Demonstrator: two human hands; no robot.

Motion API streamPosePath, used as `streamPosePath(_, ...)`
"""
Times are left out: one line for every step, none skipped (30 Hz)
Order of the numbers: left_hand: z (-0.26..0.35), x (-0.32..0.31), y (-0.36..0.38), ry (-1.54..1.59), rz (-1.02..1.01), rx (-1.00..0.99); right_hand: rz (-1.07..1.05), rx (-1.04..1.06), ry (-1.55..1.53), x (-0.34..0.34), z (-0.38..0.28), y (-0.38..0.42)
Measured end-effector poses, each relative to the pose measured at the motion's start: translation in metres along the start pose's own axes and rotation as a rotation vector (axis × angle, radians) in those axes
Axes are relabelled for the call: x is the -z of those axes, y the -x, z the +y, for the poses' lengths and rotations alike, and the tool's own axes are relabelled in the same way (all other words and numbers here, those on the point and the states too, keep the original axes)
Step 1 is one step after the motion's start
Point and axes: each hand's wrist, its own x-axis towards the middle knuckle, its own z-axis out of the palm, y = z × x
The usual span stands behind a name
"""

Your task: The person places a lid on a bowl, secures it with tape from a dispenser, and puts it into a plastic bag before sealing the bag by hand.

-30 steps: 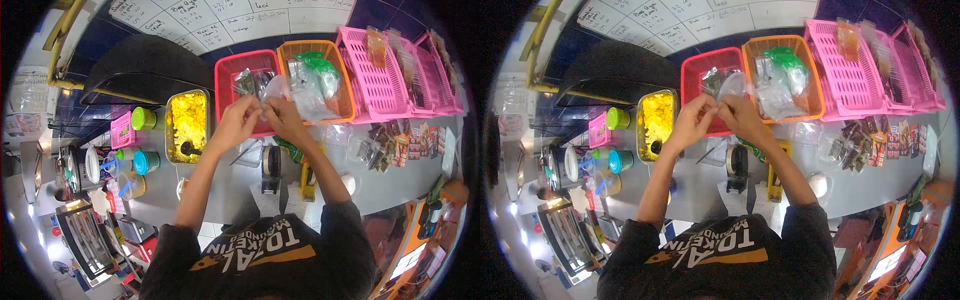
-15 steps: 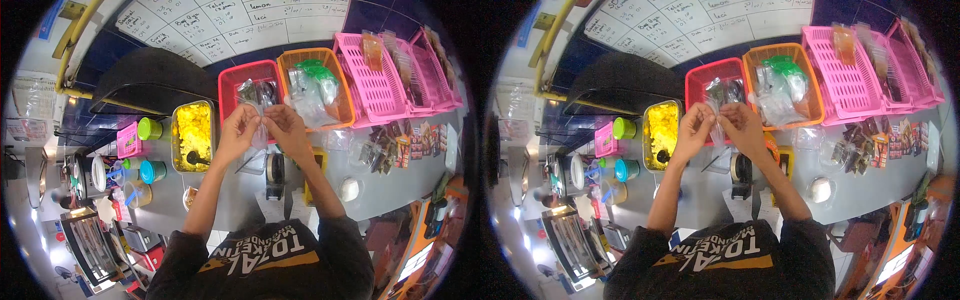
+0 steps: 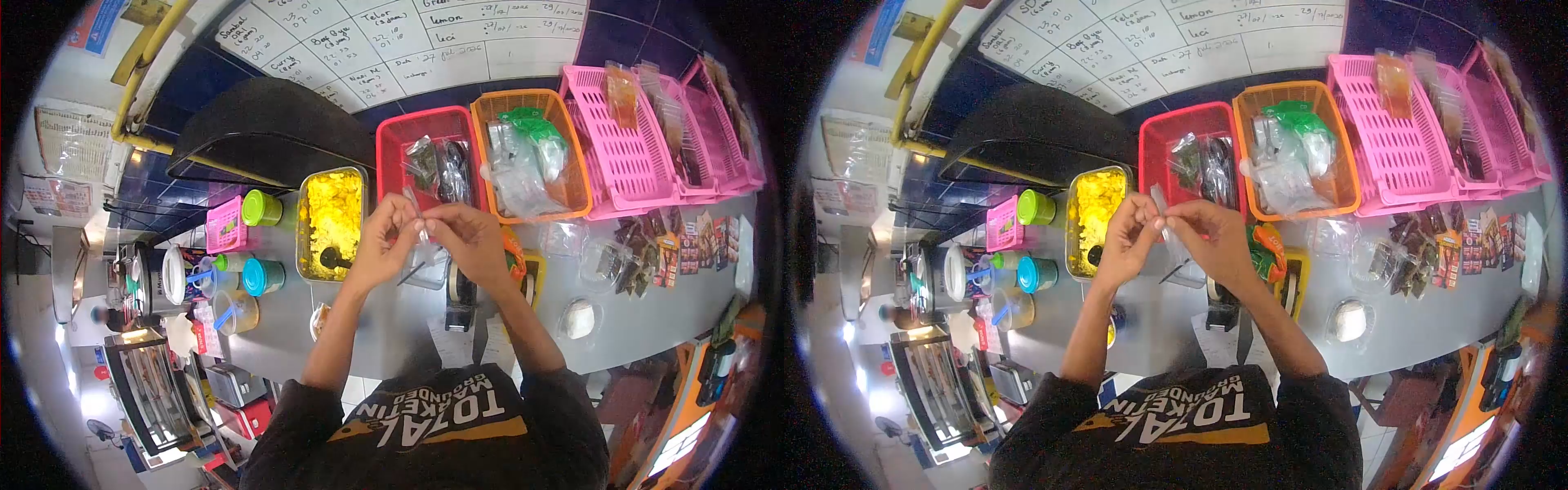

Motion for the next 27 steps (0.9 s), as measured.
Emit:
streamPosePath(0.003,0.001,0.003,0.003,-0.003,-0.005,-0.018,0.001,0.007,-0.001,-0.002,0.002)
streamPosePath(0.008,0.001,0.006,0.005,-0.006,-0.009,-0.034,0.002,0.015,-0.002,-0.004,0.004)
streamPosePath(0.012,0.002,0.008,0.008,-0.010,-0.015,-0.051,0.004,0.023,-0.003,-0.005,0.006)
streamPosePath(0.014,0.002,0.009,-0.008,-0.009,-0.038,-0.058,0.012,0.016,-0.003,-0.006,0.007)
streamPosePath(0.016,0.002,0.011,-0.023,-0.009,-0.060,-0.064,0.020,0.009,-0.004,-0.005,0.008)
streamPosePath(0.017,0.003,0.012,-0.038,-0.008,-0.082,-0.070,0.028,0.003,-0.004,-0.005,0.009)
streamPosePath(0.017,0.004,0.013,-0.063,-0.008,-0.080,-0.065,0.011,-0.030,-0.005,-0.007,0.009)
streamPosePath(0.016,0.005,0.015,-0.088,-0.007,-0.079,-0.061,-0.006,-0.063,-0.007,-0.009,0.010)
streamPosePath(0.016,0.006,0.015,-0.112,-0.007,-0.078,-0.056,-0.022,-0.096,-0.008,-0.011,0.010)
streamPosePath(0.017,0.005,0.016,-0.109,-0.004,-0.075,-0.056,-0.030,-0.103,-0.008,-0.012,0.010)
streamPosePath(0.019,0.004,0.016,-0.105,-0.001,-0.072,-0.056,-0.038,-0.111,-0.008,-0.013,0.010)
streamPosePath(0.021,0.003,0.016,-0.101,0.002,-0.069,-0.057,-0.046,-0.118,-0.007,-0.013,0.011)
streamPosePath(0.022,0.002,0.016,-0.104,-0.002,-0.076,-0.062,-0.051,-0.113,-0.007,-0.013,0.011)
streamPosePath(0.023,0.002,0.016,-0.107,-0.005,-0.082,-0.066,-0.055,-0.108,-0.005,-0.013,0.011)
streamPosePath(0.024,0.001,0.016,-0.111,-0.009,-0.088,-0.071,-0.061,-0.103,-0.004,-0.013,0.011)
streamPosePath(0.025,0.001,0.016,-0.116,-0.013,-0.096,-0.070,-0.067,-0.105,-0.004,-0.012,0.011)
streamPosePath(0.026,0.001,0.015,-0.122,-0.018,-0.103,-0.069,-0.073,-0.107,-0.003,-0.011,0.011)
streamPosePath(0.026,0.000,0.015,-0.127,-0.022,-0.110,-0.068,-0.080,-0.109,-0.003,-0.011,0.011)
streamPosePath(0.026,0.001,0.015,-0.137,-0.024,-0.111,-0.066,-0.080,-0.120,-0.003,-0.012,0.012)
streamPosePath(0.025,0.001,0.016,-0.148,-0.027,-0.112,-0.064,-0.081,-0.131,-0.003,-0.014,0.012)
streamPosePath(0.024,0.001,0.016,-0.159,-0.029,-0.112,-0.063,-0.082,-0.142,-0.003,-0.016,0.012)
streamPosePath(0.025,0.001,0.015,-0.159,-0.033,-0.119,-0.064,-0.088,-0.140,-0.003,-0.017,0.012)
streamPosePath(0.025,0.001,0.015,-0.159,-0.036,-0.125,-0.066,-0.094,-0.138,-0.002,-0.017,0.012)
streamPosePath(0.025,0.001,0.015,-0.158,-0.039,-0.130,-0.068,-0.101,-0.137,-0.002,-0.018,0.012)
streamPosePath(0.026,0.000,0.015,-0.137,-0.037,-0.116,-0.064,-0.105,-0.141,-0.002,-0.020,0.012)
streamPosePath(0.027,-0.001,0.016,-0.115,-0.034,-0.101,-0.060,-0.110,-0.145,-0.002,-0.022,0.013)
streamPosePath(0.028,-0.002,0.016,-0.093,-0.031,-0.086,-0.057,-0.115,-0.148,-0.002,-0.024,0.013)
